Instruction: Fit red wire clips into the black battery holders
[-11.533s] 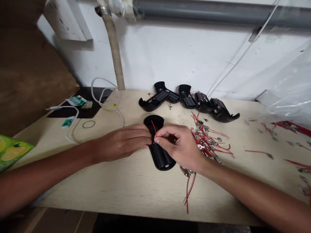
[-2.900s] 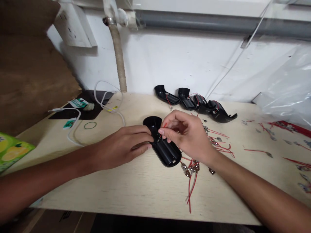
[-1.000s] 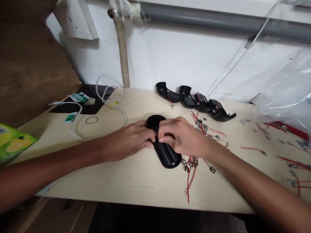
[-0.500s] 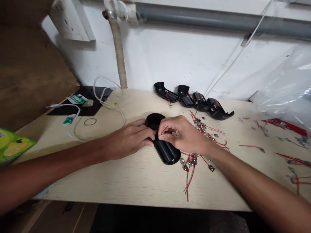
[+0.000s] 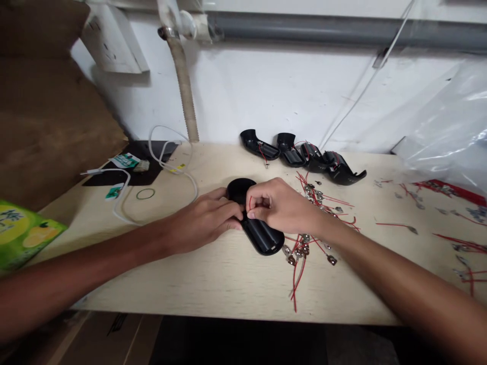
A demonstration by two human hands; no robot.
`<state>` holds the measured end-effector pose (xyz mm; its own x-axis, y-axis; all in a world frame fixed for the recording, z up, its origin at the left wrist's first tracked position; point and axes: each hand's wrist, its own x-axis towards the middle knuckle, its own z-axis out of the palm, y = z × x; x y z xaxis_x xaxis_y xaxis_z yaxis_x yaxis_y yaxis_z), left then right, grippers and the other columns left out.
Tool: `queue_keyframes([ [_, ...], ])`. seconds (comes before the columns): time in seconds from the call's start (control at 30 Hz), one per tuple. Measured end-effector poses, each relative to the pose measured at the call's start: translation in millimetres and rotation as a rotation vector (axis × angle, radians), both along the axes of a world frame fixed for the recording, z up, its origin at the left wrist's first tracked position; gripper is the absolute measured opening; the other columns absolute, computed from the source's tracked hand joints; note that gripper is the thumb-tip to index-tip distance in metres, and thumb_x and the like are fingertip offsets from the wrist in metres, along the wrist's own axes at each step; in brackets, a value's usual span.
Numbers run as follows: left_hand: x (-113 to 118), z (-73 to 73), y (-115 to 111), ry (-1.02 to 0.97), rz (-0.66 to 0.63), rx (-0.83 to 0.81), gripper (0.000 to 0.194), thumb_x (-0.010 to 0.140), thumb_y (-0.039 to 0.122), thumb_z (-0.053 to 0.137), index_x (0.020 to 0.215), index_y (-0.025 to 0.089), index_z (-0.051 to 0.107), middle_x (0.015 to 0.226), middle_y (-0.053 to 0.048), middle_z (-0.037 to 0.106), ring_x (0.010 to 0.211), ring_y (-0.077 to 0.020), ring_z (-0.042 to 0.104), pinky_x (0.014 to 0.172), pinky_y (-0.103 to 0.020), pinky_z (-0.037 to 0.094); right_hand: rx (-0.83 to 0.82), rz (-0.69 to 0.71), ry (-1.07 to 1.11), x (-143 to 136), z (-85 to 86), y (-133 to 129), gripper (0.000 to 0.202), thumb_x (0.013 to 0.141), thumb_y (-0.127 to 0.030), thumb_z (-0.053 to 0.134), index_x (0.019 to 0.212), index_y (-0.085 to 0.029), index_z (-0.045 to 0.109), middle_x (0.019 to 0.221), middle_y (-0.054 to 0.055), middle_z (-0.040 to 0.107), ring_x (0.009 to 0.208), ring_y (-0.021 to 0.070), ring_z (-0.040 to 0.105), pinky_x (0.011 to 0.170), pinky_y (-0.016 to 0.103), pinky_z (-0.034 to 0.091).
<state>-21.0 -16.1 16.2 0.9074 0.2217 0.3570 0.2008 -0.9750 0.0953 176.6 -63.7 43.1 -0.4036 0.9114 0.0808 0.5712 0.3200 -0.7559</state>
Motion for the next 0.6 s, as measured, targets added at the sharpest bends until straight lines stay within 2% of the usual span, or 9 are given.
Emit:
queue_keyframes([
  [0.13,1,2.5,-2,0.010,-0.032,0.052,0.021,0.094,0.026,0.047,0.081,0.012,0.058,0.073,-0.003,0.064,0.069,-0.0158,0.052,0.071,-0.029,0.041,-0.066,-0.015,0.035,-3,1.9,2,0.011,0.072,-0.009,0.056,0.062,-0.015,0.058,0.056,-0.002,0.056,0.051,0.0079,0.050,0.046,0.020,0.038],
  [0.23,-1,4.0,-3,0.005,-0.021,0.028,0.021,0.095,0.025,0.045,0.084,0.013,0.058,0.076,-0.004,0.065,0.074,-0.0164,0.053,0.071,-0.029,0.042,-0.055,-0.027,0.062,-3,-0.4,0,0.010,0.072,-0.009,0.058,0.063,-0.014,0.059,0.056,-0.002,0.055,0.052,0.0078,0.051,0.048,0.020,0.039],
  [0.33,-2,3.7,-1,-0.010,-0.036,-0.003,0.020,0.094,0.026,0.046,0.085,0.014,0.058,0.078,-0.003,0.065,0.079,-0.0173,0.054,0.072,-0.028,0.043,-0.072,0.007,0.180,3,-2.3,-2,0.006,0.074,-0.018,0.062,0.069,-0.014,0.061,0.066,0.001,0.061,0.059,0.0097,0.055,0.053,0.023,0.043],
  [0.43,-4,2.0,3,-0.040,-0.077,0.007,0.019,0.095,0.025,0.045,0.086,0.013,0.057,0.083,-0.004,0.067,0.080,-0.0169,0.054,0.074,-0.029,0.044,-0.038,-0.050,0.278,13,0.1,-4,0.014,0.077,-0.027,0.064,0.072,-0.014,0.061,0.069,0.002,0.062,0.059,0.0097,0.053,0.052,0.024,0.041],
  [0.5,-4,1.4,8,-0.065,-0.071,0.018,0.017,0.095,0.024,0.045,0.088,0.014,0.057,0.089,-0.005,0.068,0.081,-0.0169,0.054,0.074,-0.030,0.045,0.021,-0.099,0.220,17,3.0,-5,0.017,0.079,-0.029,0.062,0.070,-0.015,0.060,0.065,0.001,0.059,0.056,0.0092,0.049,0.050,0.023,0.037],
  [0.6,-6,2.6,14,-0.105,-0.046,0.036,0.017,0.094,0.025,0.045,0.089,0.014,0.057,0.096,-0.007,0.068,0.083,-0.0175,0.054,0.074,-0.030,0.046,0.161,-0.129,-0.019,18,4.1,-6,0.022,0.080,-0.030,0.061,0.064,-0.016,0.057,0.058,0.000,0.054,0.051,0.0090,0.045,0.048,0.024,0.034],
])
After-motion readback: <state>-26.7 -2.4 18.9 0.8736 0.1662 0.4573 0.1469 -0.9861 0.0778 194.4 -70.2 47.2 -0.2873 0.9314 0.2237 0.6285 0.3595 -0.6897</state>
